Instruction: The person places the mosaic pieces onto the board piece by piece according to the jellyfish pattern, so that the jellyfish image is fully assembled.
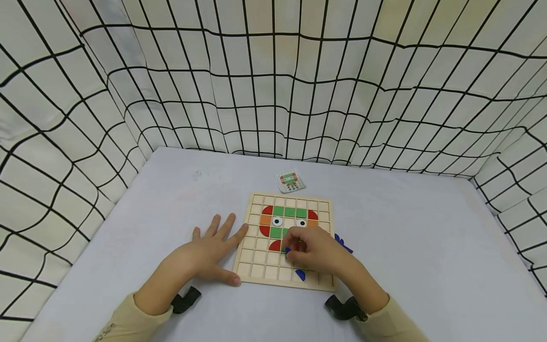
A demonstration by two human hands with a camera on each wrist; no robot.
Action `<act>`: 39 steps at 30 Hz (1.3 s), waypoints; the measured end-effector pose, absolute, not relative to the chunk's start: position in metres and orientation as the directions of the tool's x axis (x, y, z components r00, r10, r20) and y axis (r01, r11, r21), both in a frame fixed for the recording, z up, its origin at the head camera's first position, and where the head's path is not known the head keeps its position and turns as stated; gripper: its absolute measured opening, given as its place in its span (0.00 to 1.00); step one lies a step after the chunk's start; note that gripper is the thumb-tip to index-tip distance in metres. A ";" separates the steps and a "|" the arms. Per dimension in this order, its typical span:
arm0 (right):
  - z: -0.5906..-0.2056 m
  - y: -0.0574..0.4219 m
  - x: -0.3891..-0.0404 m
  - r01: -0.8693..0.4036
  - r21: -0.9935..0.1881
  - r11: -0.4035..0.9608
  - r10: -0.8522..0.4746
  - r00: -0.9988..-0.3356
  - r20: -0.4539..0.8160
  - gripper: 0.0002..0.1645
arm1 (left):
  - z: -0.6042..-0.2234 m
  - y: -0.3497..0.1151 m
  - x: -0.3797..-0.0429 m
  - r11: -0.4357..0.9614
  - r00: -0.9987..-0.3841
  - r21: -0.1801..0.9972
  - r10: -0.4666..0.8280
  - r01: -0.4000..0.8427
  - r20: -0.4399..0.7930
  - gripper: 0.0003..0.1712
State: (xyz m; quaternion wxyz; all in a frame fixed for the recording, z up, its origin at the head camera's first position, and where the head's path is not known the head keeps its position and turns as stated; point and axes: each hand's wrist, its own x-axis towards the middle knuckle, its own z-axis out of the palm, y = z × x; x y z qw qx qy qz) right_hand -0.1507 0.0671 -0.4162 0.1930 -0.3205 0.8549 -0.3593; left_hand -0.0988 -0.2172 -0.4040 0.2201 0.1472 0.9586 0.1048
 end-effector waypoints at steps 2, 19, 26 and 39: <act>-0.416 0.065 -0.149 -0.417 -0.730 0.541 -0.694 -0.711 -0.108 0.07 | -0.403 -0.217 -0.099 0.935 -0.860 0.267 0.327 0.233 -0.392 0.70; -0.418 0.057 -0.142 -0.533 -0.571 0.624 -0.688 -0.722 -0.078 0.08 | -0.405 -0.218 -0.099 0.938 -0.862 0.257 0.323 0.235 -0.392 0.70; -0.417 0.059 -0.143 -0.532 -0.553 0.641 -0.679 -0.729 -0.085 0.06 | -0.404 -0.217 -0.099 0.936 -0.864 0.260 0.326 0.237 -0.385 0.70; -0.409 0.070 -0.146 -0.532 -0.581 0.616 -0.725 -0.671 -0.155 0.04 | -0.405 -0.217 -0.099 0.934 -0.864 0.256 0.334 0.249 -0.376 0.70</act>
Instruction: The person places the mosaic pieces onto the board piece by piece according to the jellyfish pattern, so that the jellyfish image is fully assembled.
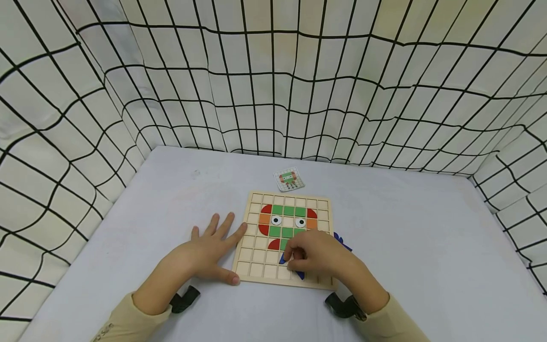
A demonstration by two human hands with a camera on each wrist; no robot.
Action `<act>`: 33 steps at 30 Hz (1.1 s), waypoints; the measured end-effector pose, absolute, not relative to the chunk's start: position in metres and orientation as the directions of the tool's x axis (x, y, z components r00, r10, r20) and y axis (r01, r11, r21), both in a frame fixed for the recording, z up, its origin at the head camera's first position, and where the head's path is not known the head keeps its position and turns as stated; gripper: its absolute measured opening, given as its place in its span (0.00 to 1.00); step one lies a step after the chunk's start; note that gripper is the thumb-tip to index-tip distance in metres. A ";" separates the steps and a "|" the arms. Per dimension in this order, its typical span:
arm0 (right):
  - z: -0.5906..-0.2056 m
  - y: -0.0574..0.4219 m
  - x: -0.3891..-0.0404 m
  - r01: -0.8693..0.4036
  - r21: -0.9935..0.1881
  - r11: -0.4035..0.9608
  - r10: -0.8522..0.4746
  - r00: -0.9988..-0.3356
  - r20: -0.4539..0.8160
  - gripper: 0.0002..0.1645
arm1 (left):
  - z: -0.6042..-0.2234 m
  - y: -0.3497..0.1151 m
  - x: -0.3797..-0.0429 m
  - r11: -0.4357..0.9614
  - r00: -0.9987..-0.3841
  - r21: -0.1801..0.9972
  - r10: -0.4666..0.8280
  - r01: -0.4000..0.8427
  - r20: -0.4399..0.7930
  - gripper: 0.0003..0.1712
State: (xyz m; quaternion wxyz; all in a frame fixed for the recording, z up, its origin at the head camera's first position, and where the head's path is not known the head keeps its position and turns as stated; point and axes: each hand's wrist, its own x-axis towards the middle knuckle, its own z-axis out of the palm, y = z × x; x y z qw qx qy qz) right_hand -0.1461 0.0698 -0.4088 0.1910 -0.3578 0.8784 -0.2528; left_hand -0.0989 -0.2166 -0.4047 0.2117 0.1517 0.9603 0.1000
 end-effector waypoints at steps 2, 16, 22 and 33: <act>-0.408 0.070 -0.146 -0.531 -0.587 0.611 -0.733 -0.660 -0.166 0.03 | -0.405 -0.217 -0.099 0.933 -0.865 0.259 0.334 0.249 -0.374 0.70; -0.409 0.074 -0.148 -0.535 -0.618 0.576 -0.761 -0.626 -0.168 0.05 | -0.405 -0.217 -0.100 0.934 -0.867 0.257 0.332 0.248 -0.372 0.70; -0.406 0.082 -0.157 -0.479 -0.711 0.515 -0.768 -0.627 -0.134 0.07 | -0.405 -0.216 -0.100 0.935 -0.866 0.253 0.331 0.248 -0.374 0.70; -0.390 0.122 -0.177 -0.393 -0.776 0.494 -0.643 -0.766 -0.021 0.07 | -0.404 -0.215 -0.099 0.937 -0.866 0.256 0.322 0.236 -0.382 0.70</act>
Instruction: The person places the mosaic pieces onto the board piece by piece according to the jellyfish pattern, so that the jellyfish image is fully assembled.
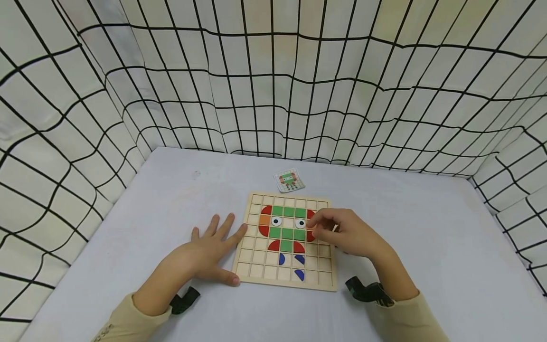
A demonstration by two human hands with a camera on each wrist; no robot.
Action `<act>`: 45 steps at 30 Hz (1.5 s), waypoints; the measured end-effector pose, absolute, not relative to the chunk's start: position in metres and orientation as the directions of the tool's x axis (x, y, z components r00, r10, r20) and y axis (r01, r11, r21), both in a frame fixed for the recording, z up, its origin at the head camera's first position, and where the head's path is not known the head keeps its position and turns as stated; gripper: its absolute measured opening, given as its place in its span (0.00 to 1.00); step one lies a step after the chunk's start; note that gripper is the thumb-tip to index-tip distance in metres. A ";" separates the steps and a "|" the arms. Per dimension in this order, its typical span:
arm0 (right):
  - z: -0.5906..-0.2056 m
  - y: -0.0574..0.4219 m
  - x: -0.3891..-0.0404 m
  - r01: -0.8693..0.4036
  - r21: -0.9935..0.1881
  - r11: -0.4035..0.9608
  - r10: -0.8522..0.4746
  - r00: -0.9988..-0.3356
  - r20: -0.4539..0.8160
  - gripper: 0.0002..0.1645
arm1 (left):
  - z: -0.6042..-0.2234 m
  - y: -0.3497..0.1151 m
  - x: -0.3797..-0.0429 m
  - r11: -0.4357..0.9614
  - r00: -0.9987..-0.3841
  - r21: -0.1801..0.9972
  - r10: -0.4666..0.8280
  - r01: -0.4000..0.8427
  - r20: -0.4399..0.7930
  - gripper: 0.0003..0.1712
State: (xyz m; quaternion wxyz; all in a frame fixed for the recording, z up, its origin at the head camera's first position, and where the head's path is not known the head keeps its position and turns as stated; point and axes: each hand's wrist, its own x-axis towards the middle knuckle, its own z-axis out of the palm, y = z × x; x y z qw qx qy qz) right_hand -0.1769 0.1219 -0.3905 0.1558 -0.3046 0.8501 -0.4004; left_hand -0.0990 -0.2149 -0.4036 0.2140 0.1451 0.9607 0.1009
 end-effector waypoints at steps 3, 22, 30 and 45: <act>-0.388 0.130 -0.180 -0.381 -0.768 0.515 -0.620 -0.784 -0.026 0.07 | -0.403 -0.215 -0.099 0.939 -0.867 0.254 0.318 0.233 -0.383 0.70; -0.390 0.163 -0.194 -0.245 -0.770 0.589 -0.543 -0.826 -0.153 0.11 | -0.405 -0.215 -0.100 0.939 -0.871 0.244 0.322 0.243 -0.372 0.70; -0.403 0.167 -0.197 -0.226 -0.687 0.690 -0.506 -0.830 -0.235 0.12 | -0.405 -0.215 -0.099 0.939 -0.872 0.245 0.321 0.242 -0.370 0.70; -0.412 0.154 -0.195 -0.213 -0.537 0.816 -0.404 -0.875 -0.266 0.16 | -0.404 -0.215 -0.099 0.936 -0.869 0.250 0.328 0.246 -0.371 0.70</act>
